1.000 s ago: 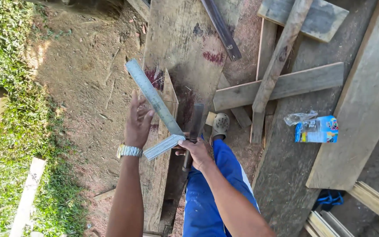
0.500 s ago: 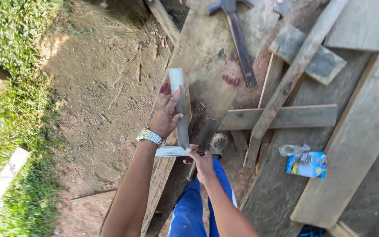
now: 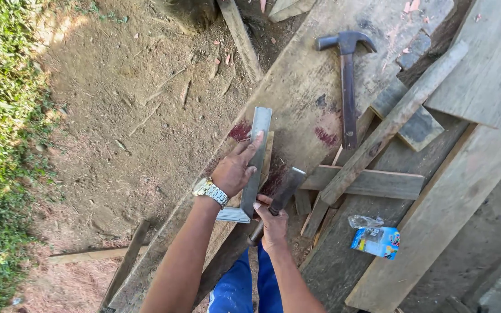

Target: Measuring, marking, and hammering wood pieces to fit them together.

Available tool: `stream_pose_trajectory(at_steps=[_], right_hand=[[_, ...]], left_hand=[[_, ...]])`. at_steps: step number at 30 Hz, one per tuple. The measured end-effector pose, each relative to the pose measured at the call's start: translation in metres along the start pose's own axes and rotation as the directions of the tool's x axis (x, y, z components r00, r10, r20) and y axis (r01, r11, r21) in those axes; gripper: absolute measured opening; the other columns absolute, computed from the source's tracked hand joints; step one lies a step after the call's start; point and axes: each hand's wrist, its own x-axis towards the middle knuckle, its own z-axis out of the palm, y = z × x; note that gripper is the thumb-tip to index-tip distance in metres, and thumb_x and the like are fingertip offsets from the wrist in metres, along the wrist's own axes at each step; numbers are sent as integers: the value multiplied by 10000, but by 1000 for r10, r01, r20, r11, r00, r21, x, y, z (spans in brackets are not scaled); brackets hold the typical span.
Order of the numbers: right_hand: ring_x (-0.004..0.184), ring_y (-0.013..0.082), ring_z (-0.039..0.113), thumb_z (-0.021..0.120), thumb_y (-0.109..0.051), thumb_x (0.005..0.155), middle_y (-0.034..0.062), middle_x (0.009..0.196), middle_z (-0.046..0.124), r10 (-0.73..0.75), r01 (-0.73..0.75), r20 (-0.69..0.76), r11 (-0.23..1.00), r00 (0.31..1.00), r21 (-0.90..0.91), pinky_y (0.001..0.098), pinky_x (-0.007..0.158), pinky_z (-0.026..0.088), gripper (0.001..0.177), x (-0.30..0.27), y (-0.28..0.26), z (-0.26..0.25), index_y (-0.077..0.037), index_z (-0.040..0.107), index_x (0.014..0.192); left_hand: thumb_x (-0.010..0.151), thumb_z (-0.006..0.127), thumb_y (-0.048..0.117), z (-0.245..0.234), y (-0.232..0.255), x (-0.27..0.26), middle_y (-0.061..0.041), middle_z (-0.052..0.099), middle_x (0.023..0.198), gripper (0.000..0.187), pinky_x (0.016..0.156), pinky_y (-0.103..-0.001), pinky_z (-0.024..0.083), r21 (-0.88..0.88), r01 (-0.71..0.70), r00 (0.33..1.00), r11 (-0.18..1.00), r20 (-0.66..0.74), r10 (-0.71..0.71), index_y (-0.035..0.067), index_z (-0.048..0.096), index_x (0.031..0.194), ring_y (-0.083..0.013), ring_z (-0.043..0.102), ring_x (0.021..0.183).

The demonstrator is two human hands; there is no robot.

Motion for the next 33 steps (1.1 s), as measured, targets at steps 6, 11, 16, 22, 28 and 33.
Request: stream_pose_trajectory(at_steps=[6, 11, 16, 22, 28, 33], right_hand=[[801, 142, 685, 781, -44, 824, 45, 911, 743, -33, 33, -25, 999, 999, -8, 332, 724, 540, 262, 6, 7, -5, -22, 746, 1083], [802, 140, 671, 783, -33, 829, 49, 914, 733, -32, 29, -49, 998, 998, -52, 326, 732, 528, 246, 7, 4, -5, -17, 751, 1072], [808, 148, 660, 775, -36, 831, 50, 910, 728, -24, 23, -25, 999, 999, -50, 331, 731, 529, 238, 3, -4, 0, -26, 751, 1067], [798, 154, 647, 754, -27, 846, 55, 927, 731, 21, -21, -14, 1000, 1000, 16, 347, 732, 524, 210, 1, -5, -2, -23, 743, 1056], [818, 148, 635, 782, -12, 826, 31, 896, 685, 47, -50, -116, 998, 992, -25, 356, 761, 537, 219, 7, 2, -6, -36, 733, 1038], [792, 162, 615, 784, -9, 809, 40, 881, 681, 40, -39, -132, 999, 990, 8, 354, 722, 508, 228, 4, 9, -10, -24, 736, 1031]], left_hand=[[893, 704, 167, -11, 9, -3, -135, 505, 1480, 900, 899, -490, 568, -41, 63, 998, 997, 33, -62, 360, 187, 1605, -421, 665, 1089], [891, 696, 160, -6, 8, -5, -131, 512, 1488, 888, 892, -483, 569, -76, 54, 998, 996, -12, -55, 371, 206, 1601, -415, 664, 1095], [896, 686, 152, -3, 6, -6, -123, 512, 1496, 875, 874, -477, 578, -84, 69, 997, 994, -21, -71, 381, 216, 1598, -412, 673, 1077], [914, 668, 158, -5, 10, -6, -111, 507, 1507, 851, 823, -465, 595, -80, 88, 996, 993, 7, -88, 402, 214, 1591, -407, 696, 1024], [912, 670, 183, -5, 9, -2, -106, 482, 1520, 841, 827, -460, 596, -60, 130, 990, 990, 59, -127, 425, 218, 1579, -402, 696, 1039], [887, 695, 188, 3, 1, -4, -128, 512, 1489, 860, 837, -465, 591, -68, 70, 998, 995, 12, -69, 390, 240, 1588, -419, 691, 1038]])
